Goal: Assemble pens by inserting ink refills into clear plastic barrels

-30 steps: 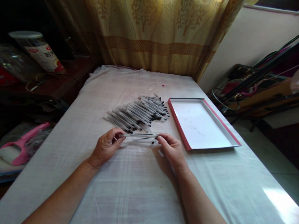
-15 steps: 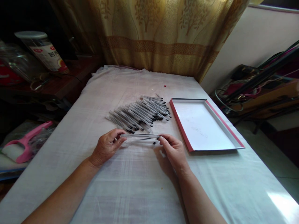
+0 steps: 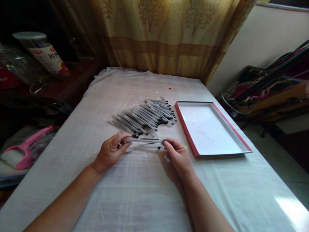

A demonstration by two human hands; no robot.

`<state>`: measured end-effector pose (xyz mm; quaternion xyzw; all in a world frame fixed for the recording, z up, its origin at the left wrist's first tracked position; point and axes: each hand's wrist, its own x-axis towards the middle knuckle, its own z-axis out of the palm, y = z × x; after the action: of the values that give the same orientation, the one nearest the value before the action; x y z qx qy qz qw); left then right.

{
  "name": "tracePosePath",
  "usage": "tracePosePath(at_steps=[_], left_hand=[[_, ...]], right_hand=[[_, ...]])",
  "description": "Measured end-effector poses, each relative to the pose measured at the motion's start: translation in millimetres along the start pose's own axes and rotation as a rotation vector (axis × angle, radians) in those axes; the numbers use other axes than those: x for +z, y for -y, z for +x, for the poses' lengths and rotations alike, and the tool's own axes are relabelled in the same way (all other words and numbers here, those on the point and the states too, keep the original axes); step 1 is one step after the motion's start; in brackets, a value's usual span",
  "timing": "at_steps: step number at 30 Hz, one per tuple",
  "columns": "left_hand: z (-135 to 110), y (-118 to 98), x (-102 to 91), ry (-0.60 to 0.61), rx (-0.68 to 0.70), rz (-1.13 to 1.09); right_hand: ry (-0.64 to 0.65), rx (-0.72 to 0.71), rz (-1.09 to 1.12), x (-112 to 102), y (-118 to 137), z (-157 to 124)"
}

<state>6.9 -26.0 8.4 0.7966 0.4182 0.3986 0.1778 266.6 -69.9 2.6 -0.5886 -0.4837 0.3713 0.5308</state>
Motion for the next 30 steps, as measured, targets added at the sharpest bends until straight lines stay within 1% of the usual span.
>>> tracePosePath(at_steps=[3, 6, 8, 11, 13, 15, 17, 22, 24, 26, 30], left_hand=[[1, 0, -0.2, 0.025, 0.071, 0.015], [3, 1, -1.5, 0.056, 0.039, 0.042], [4, 0, -2.6, 0.086, -0.006, 0.029], [6, -1, -5.7, 0.162, -0.104, -0.012], [7, -2, -8.4, 0.198, -0.194, -0.032], [8, -1, -11.0, 0.199, -0.268, -0.045], [9, 0, -12.4, 0.191, -0.305, -0.057], [9, 1, -11.5, 0.212, -0.298, -0.067], [9, 2, -11.3, 0.221, -0.285, -0.064], [9, 2, -11.6, 0.227, -0.272, -0.061], [8, 5, -11.4, 0.226, -0.239, -0.06]], right_hand=[[-0.007, -0.014, 0.003, 0, -1, 0], [-0.03, -0.044, -0.013, 1, -3, -1], [-0.03, -0.058, -0.023, 2, -3, -1], [-0.018, -0.071, -0.027, 2, -5, 0], [-0.05, -0.075, -0.027, 0, -6, 1], [-0.095, -0.09, -0.055, -2, -7, 3], [-0.1, -0.128, -0.147, -4, -9, 3], [0.023, -0.249, -0.54, -1, -10, 1], [0.023, -0.27, -0.599, 0, -9, 0], [0.009, -0.279, -0.552, 0, -7, 0], [0.014, -0.266, -0.331, 1, -2, -1]])
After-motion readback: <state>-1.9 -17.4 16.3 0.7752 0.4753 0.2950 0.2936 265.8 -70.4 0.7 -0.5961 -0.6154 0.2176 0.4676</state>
